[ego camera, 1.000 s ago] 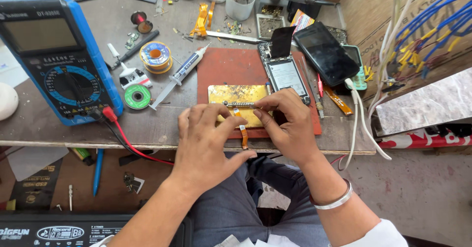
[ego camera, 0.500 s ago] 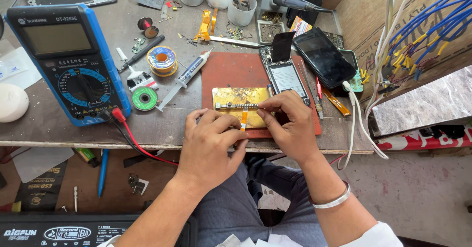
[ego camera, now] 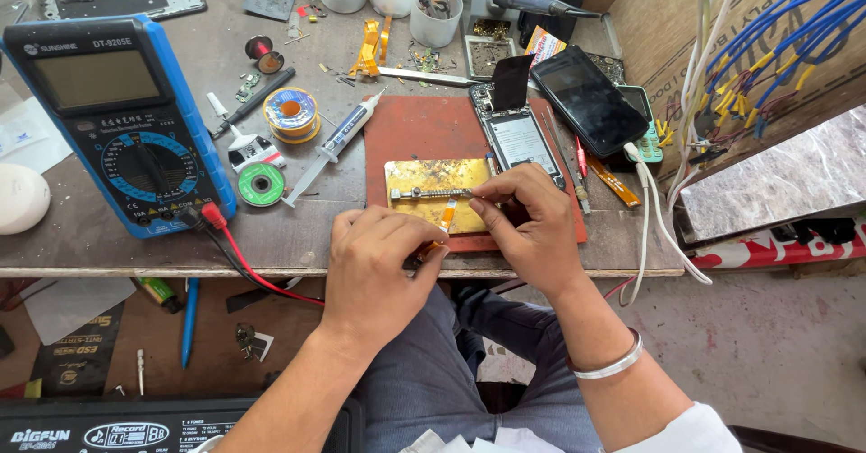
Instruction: The person folds and presses a small orange flex cable between their fingers, then works it against a metal jig on the bench, repeatedly turning and repositioning the ribbon while a disassembled phone and a multimeter sit on the work mat.
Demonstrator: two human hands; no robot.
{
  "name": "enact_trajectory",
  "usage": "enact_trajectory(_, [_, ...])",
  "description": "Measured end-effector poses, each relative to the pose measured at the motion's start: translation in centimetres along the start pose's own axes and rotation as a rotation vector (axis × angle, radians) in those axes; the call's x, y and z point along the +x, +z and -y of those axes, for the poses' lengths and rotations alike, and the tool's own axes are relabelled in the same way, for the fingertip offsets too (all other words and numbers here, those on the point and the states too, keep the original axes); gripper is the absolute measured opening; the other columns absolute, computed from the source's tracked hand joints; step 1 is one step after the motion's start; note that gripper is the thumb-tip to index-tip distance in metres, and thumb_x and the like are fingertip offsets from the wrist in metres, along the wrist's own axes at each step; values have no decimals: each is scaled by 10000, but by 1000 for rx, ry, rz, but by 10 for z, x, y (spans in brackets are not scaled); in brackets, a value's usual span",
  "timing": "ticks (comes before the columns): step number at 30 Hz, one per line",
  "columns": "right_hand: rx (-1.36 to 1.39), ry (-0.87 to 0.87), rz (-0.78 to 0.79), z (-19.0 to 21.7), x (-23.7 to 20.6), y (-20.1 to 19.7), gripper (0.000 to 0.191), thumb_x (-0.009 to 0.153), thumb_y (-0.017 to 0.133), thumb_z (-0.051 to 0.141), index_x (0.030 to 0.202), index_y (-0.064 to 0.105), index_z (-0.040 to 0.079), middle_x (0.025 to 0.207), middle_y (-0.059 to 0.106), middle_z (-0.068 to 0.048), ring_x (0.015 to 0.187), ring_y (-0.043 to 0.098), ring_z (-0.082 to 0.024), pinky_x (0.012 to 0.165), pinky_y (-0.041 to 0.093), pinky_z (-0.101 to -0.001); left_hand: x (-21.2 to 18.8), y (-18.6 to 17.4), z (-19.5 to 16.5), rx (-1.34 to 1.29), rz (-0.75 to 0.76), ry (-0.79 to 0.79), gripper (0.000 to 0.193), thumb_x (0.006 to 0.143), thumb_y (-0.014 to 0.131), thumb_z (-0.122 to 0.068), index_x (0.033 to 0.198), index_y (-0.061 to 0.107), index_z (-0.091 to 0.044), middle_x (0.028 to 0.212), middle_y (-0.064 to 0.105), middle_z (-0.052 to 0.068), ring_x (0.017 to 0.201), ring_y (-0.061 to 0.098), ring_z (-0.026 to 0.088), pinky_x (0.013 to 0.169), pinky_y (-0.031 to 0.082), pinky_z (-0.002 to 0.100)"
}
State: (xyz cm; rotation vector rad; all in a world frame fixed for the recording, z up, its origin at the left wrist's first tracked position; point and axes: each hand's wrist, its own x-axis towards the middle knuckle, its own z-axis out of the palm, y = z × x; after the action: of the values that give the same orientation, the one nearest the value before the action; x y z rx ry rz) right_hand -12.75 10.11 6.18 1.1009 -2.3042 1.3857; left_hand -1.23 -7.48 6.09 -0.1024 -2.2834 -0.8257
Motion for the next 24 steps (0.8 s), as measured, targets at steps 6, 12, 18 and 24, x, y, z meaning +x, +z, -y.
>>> enact_trajectory(6, [237, 31, -21, -15, -7, 1, 145, 952, 722, -39, 1035, 640, 47, 997, 593, -16, 852, 549, -70, 677, 441, -201, -1, -7, -5, -60, -59, -58, 133, 794, 802, -97, 891, 720, -136, 887, 736, -21, 863, 699, 185, 842, 451, 375])
enact_trajectory(12, [457, 0, -72, -23, -12, -1, 139, 1028, 654, -51, 1121, 605, 39, 1085, 593, -23, 922, 553, -75, 792, 466, -216, -1, -7, -6, -176, -198, -13, 199, 781, 795, -4, 911, 702, -122, 968, 750, -11, 951, 721, 184, 865, 485, 346])
enact_trajectory(18, [461, 129, -80, -6, -22, 3, 141, 1024, 590, -55, 1107, 695, -15, 1073, 635, -51, 919, 618, -99, 818, 513, -235, -4, 2, -1, -567, -214, -246, 180, 839, 822, 21, 910, 691, -79, 968, 761, 44, 902, 734, 133, 706, 544, 240])
enact_trajectory(24, [626, 410, 25, 8, -28, 6, 210, 988, 625, 40, 1132, 746, -52, 1040, 710, -75, 917, 688, -126, 837, 573, -273, -9, 5, -1, -615, -197, -222, 184, 851, 818, 28, 934, 685, -69, 979, 757, 53, 936, 738, 139, 778, 571, 251])
